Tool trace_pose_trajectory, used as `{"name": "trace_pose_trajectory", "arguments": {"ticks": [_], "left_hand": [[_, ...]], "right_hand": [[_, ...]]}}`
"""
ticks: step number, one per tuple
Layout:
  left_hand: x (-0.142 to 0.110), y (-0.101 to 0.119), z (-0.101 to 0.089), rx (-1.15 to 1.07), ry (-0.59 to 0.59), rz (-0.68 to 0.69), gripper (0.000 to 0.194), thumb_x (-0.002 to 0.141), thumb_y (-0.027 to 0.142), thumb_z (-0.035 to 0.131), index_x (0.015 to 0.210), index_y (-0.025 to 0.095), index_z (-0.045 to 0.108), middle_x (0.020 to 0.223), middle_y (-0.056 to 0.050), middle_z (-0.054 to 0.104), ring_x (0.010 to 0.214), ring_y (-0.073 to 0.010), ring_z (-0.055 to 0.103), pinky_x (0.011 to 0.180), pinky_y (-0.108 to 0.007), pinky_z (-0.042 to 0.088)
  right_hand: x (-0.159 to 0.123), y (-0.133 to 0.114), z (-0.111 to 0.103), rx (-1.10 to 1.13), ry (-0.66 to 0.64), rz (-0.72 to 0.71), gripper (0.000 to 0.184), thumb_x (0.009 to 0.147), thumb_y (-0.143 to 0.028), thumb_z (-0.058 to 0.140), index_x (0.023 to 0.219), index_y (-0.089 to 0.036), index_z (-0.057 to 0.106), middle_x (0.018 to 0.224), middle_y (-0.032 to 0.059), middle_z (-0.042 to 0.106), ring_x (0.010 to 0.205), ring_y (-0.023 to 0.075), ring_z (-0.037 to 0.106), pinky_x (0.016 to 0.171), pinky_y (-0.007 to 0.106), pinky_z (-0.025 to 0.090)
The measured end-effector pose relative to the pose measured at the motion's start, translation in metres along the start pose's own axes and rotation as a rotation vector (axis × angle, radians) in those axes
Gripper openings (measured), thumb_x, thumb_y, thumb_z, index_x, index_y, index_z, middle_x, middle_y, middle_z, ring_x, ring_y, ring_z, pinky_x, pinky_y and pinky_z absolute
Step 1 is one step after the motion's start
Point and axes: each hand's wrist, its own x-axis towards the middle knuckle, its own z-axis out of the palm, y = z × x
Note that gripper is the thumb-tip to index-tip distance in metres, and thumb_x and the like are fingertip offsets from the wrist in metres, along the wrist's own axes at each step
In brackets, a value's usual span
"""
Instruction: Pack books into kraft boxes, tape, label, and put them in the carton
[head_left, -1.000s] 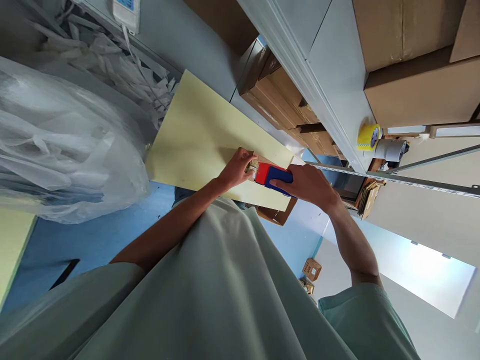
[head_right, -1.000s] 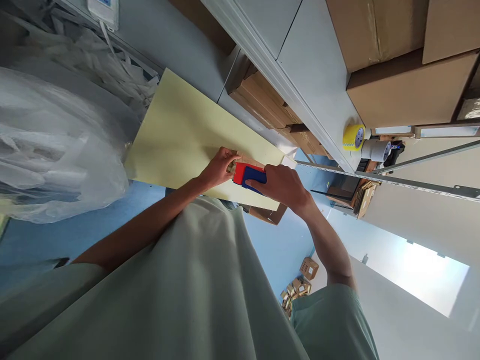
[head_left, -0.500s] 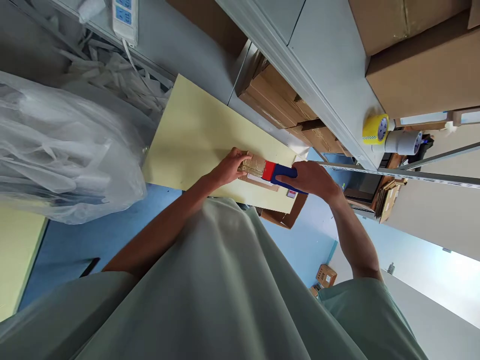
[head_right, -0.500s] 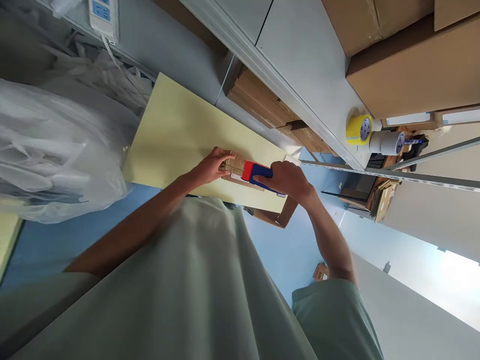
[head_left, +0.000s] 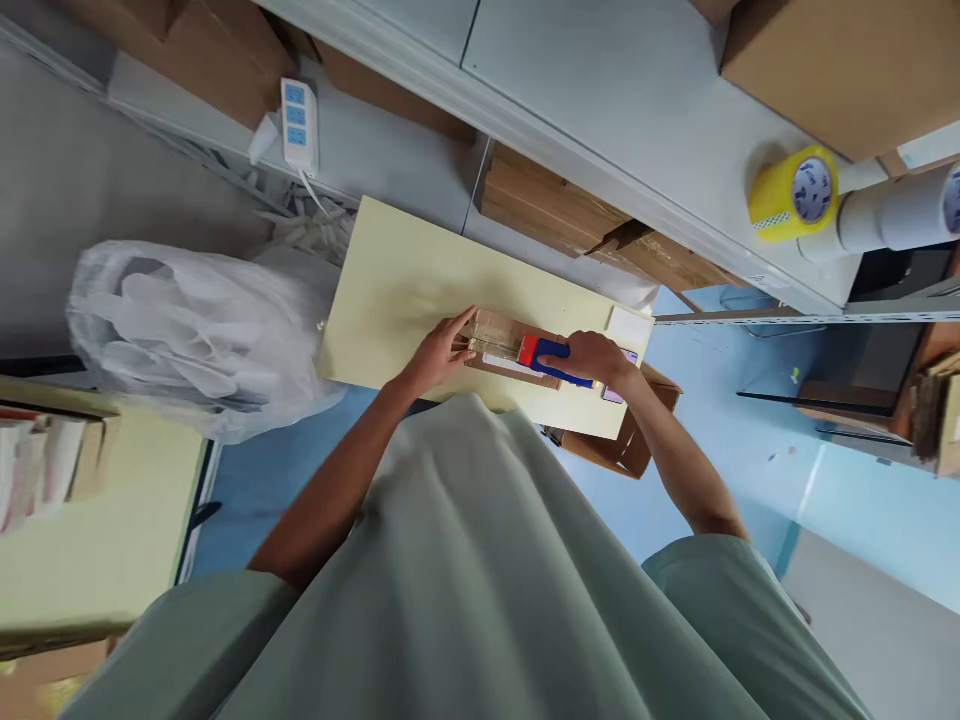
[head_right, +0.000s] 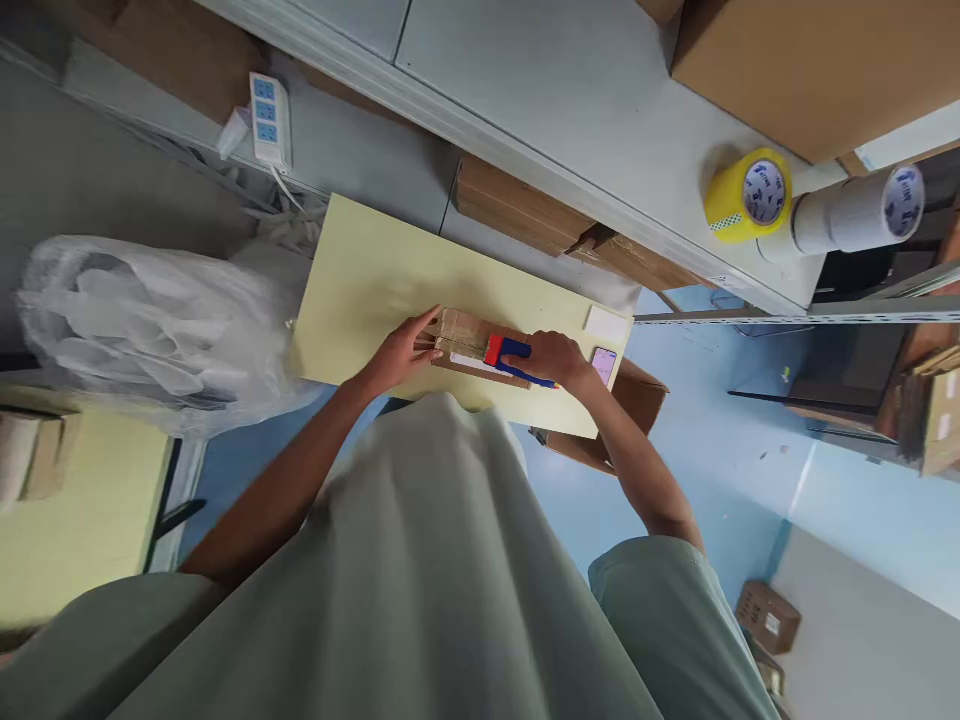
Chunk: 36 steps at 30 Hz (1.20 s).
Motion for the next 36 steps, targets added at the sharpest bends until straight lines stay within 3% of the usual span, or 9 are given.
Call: {"name": "trace_pose_trajectory", "arguments": {"ticks": [2, 6, 10, 15, 17, 20, 26, 30, 36], "left_hand": [[-0.007, 0.001, 0.007, -0.031, 0.078, -0.068, 0.083, 0.094, 0.029, 0.076, 0.171, 0.027, 0.045, 0.155, -0.014, 0.066, 0.114, -0.0233, 0.078, 0.109, -0.045, 0.066], [-0.015, 0.013, 0.024, -0.04, 0.19, -0.193, 0.056, 0.096, 0.037, 0.07, 0.149, 0.018, 0.066, 0.138, -0.015, 0.077, 0.119, -0.0269, 0.078, 0.109, -0.043, 0.064], [-0.012, 0.043, 0.043, 0.146, 0.256, -0.279, 0.04, 0.102, 0.044, 0.062, 0.13, 0.019, 0.076, 0.121, -0.011, 0.082, 0.11, -0.0255, 0.079, 0.1, -0.036, 0.062], [0.009, 0.077, 0.066, 0.591, 0.316, -0.503, 0.06, 0.106, 0.068, 0.057, 0.133, 0.017, 0.078, 0.099, -0.017, 0.082, 0.101, -0.0364, 0.079, 0.09, -0.04, 0.056], [0.015, 0.078, 0.074, 0.682, 0.336, -0.554, 0.071, 0.106, 0.07, 0.056, 0.147, 0.014, 0.071, 0.102, -0.021, 0.083, 0.104, -0.0396, 0.079, 0.089, -0.041, 0.054], [0.015, 0.068, 0.079, 0.695, 0.389, -0.543, 0.069, 0.111, 0.065, 0.052, 0.159, 0.017, 0.064, 0.109, -0.021, 0.084, 0.108, -0.0364, 0.079, 0.09, -0.037, 0.052], [0.009, 0.044, 0.077, 0.592, 0.479, -0.404, 0.059, 0.115, 0.061, 0.044, 0.148, 0.022, 0.074, 0.109, -0.018, 0.085, 0.102, -0.0339, 0.08, 0.088, -0.037, 0.053], [0.01, 0.036, 0.08, 0.6, 0.517, -0.364, 0.055, 0.114, 0.062, 0.047, 0.139, 0.024, 0.078, 0.109, -0.017, 0.086, 0.103, -0.033, 0.081, 0.087, -0.037, 0.054], [0.014, 0.039, 0.083, 0.625, 0.498, -0.397, 0.051, 0.114, 0.057, 0.051, 0.138, 0.022, 0.078, 0.115, -0.018, 0.085, 0.11, -0.035, 0.08, 0.09, -0.038, 0.055]], "right_hand": [[0.007, 0.003, 0.008, 0.023, 0.013, -0.025, 0.06, 0.106, -0.07, 0.063, 0.127, -0.016, 0.078, 0.116, 0.0196, 0.083, 0.112, 0.0335, 0.079, 0.089, 0.034, 0.055], [0.017, 0.008, 0.021, 0.067, 0.056, -0.067, 0.058, 0.107, -0.066, 0.062, 0.134, -0.018, 0.077, 0.122, 0.0202, 0.083, 0.118, 0.035, 0.078, 0.093, 0.035, 0.056], [0.017, 0.009, 0.026, 0.09, 0.076, -0.099, 0.056, 0.108, -0.063, 0.061, 0.141, -0.02, 0.075, 0.123, 0.0194, 0.083, 0.121, 0.0356, 0.078, 0.093, 0.036, 0.057], [0.013, 0.005, 0.026, 0.119, 0.089, -0.12, 0.053, 0.109, -0.058, 0.059, 0.145, -0.022, 0.074, 0.129, 0.0189, 0.081, 0.12, 0.0346, 0.078, 0.093, 0.037, 0.058], [0.013, 0.005, 0.028, 0.137, 0.102, -0.126, 0.051, 0.109, -0.057, 0.06, 0.145, -0.024, 0.074, 0.13, 0.0183, 0.081, 0.12, 0.0341, 0.078, 0.092, 0.036, 0.058], [0.015, 0.007, 0.033, 0.162, 0.116, -0.123, 0.05, 0.109, -0.056, 0.061, 0.14, -0.02, 0.076, 0.13, 0.0198, 0.081, 0.12, 0.0341, 0.078, 0.092, 0.035, 0.059], [0.008, 0.013, 0.034, 0.23, 0.094, -0.158, 0.05, 0.109, -0.055, 0.061, 0.139, -0.018, 0.075, 0.131, 0.0218, 0.08, 0.123, 0.0343, 0.076, 0.094, 0.036, 0.059], [-0.015, 0.047, 0.041, 0.264, 0.062, -0.15, 0.049, 0.109, -0.056, 0.061, 0.139, -0.018, 0.073, 0.125, 0.0199, 0.082, 0.119, 0.0344, 0.077, 0.09, 0.036, 0.057], [-0.05, 0.139, 0.069, 0.324, -0.035, 0.025, 0.055, 0.105, -0.068, 0.062, 0.1, -0.017, 0.08, 0.09, 0.0173, 0.08, 0.089, 0.0339, 0.079, 0.072, 0.037, 0.052]]}}
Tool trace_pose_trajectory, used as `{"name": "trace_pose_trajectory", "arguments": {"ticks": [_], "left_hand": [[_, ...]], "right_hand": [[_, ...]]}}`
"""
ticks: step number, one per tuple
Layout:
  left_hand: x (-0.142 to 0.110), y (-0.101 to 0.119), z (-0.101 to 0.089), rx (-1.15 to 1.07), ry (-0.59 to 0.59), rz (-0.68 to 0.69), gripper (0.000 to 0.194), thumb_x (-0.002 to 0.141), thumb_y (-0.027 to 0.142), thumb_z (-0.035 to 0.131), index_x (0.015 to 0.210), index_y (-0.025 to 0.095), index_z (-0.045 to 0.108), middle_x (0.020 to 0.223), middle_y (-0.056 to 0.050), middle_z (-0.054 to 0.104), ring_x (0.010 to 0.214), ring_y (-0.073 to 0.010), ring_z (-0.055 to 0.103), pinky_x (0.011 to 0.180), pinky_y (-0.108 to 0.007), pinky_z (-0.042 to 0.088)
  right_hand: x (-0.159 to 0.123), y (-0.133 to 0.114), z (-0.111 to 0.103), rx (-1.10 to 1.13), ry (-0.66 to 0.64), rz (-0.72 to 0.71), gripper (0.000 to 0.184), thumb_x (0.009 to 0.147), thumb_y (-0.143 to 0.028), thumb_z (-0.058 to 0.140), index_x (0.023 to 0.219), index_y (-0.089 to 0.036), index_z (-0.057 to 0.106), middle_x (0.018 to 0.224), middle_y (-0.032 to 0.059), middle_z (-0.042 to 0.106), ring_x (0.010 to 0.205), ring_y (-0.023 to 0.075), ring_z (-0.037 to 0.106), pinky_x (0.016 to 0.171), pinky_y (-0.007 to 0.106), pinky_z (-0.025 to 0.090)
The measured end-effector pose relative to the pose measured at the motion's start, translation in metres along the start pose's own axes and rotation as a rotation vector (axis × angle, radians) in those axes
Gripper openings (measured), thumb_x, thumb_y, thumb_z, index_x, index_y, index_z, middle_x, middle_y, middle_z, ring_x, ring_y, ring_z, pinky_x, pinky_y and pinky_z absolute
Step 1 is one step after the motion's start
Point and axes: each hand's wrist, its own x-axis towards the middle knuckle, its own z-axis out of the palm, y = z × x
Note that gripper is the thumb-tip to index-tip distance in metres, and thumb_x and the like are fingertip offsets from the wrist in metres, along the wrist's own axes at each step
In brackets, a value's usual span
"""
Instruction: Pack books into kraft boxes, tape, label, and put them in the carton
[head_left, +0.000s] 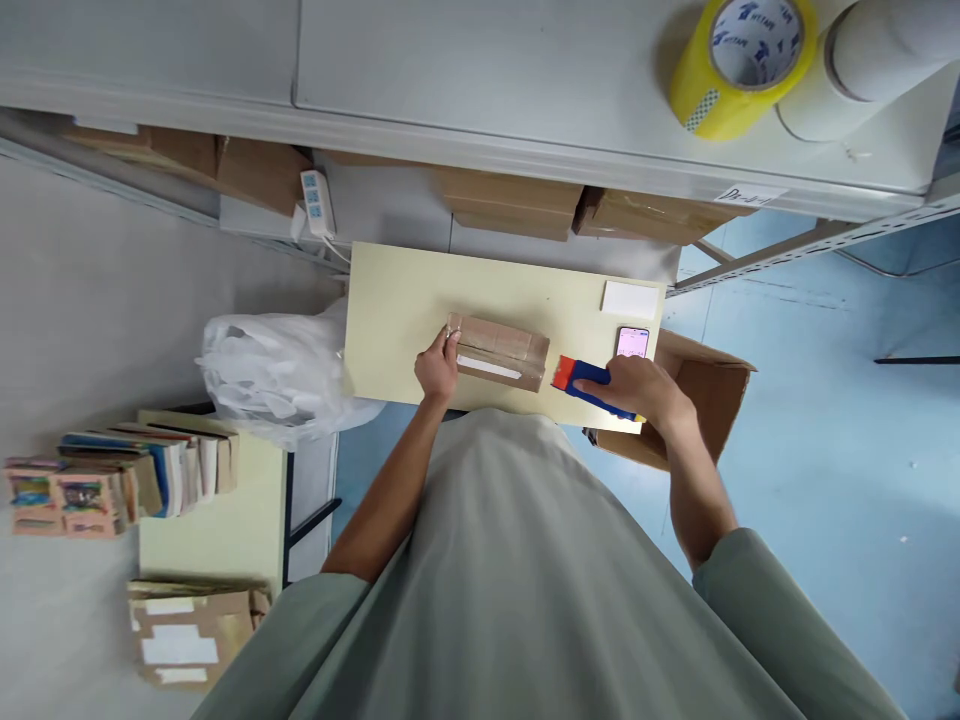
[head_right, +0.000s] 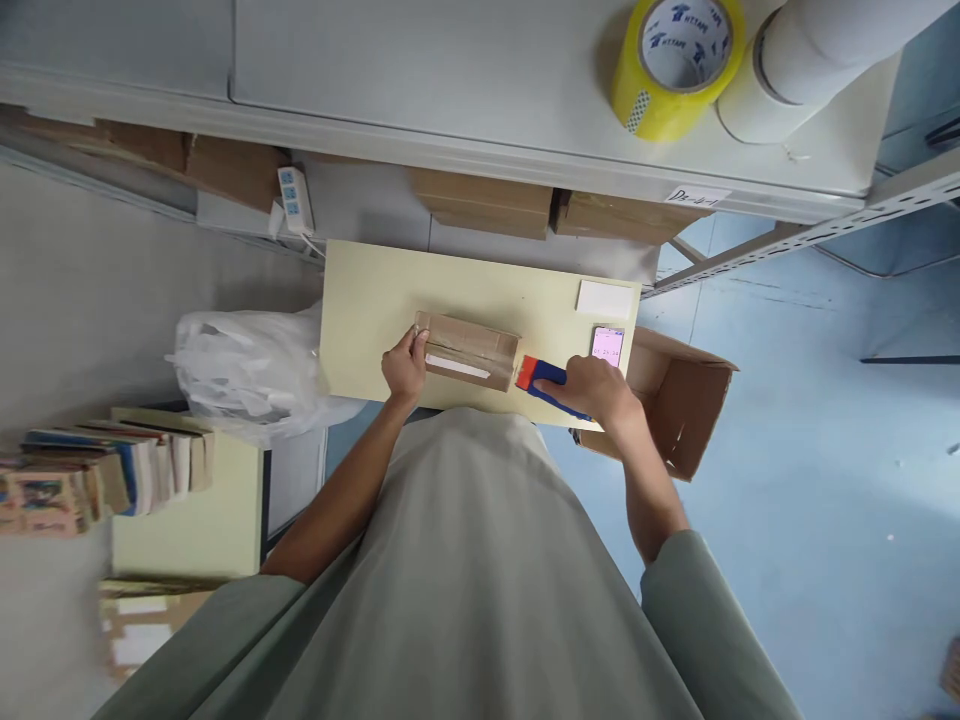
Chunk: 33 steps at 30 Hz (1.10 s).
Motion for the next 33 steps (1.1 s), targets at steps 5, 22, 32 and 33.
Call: {"name": "trace_pose_trajectory", "arguments": {"ticks": [5, 22, 32, 33], "left_hand": [[0.001, 0.006, -0.002, 0.004, -0.081, -0.024, 0.054, 0.115, 0.057, 0.047, 0.139, 0.019, 0.076, 0.124, -0.022, 0.082, 0.118, -0.0378, 0.078, 0.093, -0.039, 0.052], [0.005, 0.002, -0.002, 0.008, -0.021, 0.12, 0.055, 0.115, 0.062, 0.042, 0.102, 0.022, 0.079, 0.084, -0.012, 0.076, 0.093, -0.0314, 0.075, 0.082, -0.036, 0.049], [0.008, -0.008, 0.006, -0.071, -0.039, 0.169, 0.05, 0.115, 0.057, 0.045, 0.11, 0.021, 0.079, 0.09, -0.015, 0.079, 0.099, -0.0345, 0.078, 0.087, -0.039, 0.052], [0.008, -0.01, 0.007, -0.081, -0.05, 0.168, 0.05, 0.114, 0.057, 0.045, 0.109, 0.02, 0.078, 0.091, -0.016, 0.08, 0.101, -0.0358, 0.078, 0.089, -0.04, 0.053]], "right_hand": [[0.019, 0.016, 0.011, 0.019, -0.022, 0.035, 0.046, 0.104, -0.06, 0.066, 0.102, -0.016, 0.079, 0.09, 0.0159, 0.08, 0.088, 0.0315, 0.079, 0.074, 0.036, 0.053], [0.051, -0.038, 0.081, -0.023, 0.288, 0.05, 0.035, 0.109, -0.039, 0.065, 0.119, -0.008, 0.078, 0.11, 0.0277, 0.08, 0.106, 0.0382, 0.08, 0.079, 0.039, 0.056], [0.057, -0.033, 0.122, 0.482, 0.499, 0.279, 0.064, 0.118, -0.061, 0.034, 0.129, -0.008, 0.067, 0.114, 0.026, 0.08, 0.104, 0.031, 0.08, 0.076, 0.031, 0.055], [0.056, -0.034, 0.123, 0.526, 0.514, 0.223, 0.069, 0.118, -0.064, 0.026, 0.126, -0.009, 0.067, 0.112, 0.0249, 0.08, 0.101, 0.0297, 0.079, 0.074, 0.031, 0.054]]}}
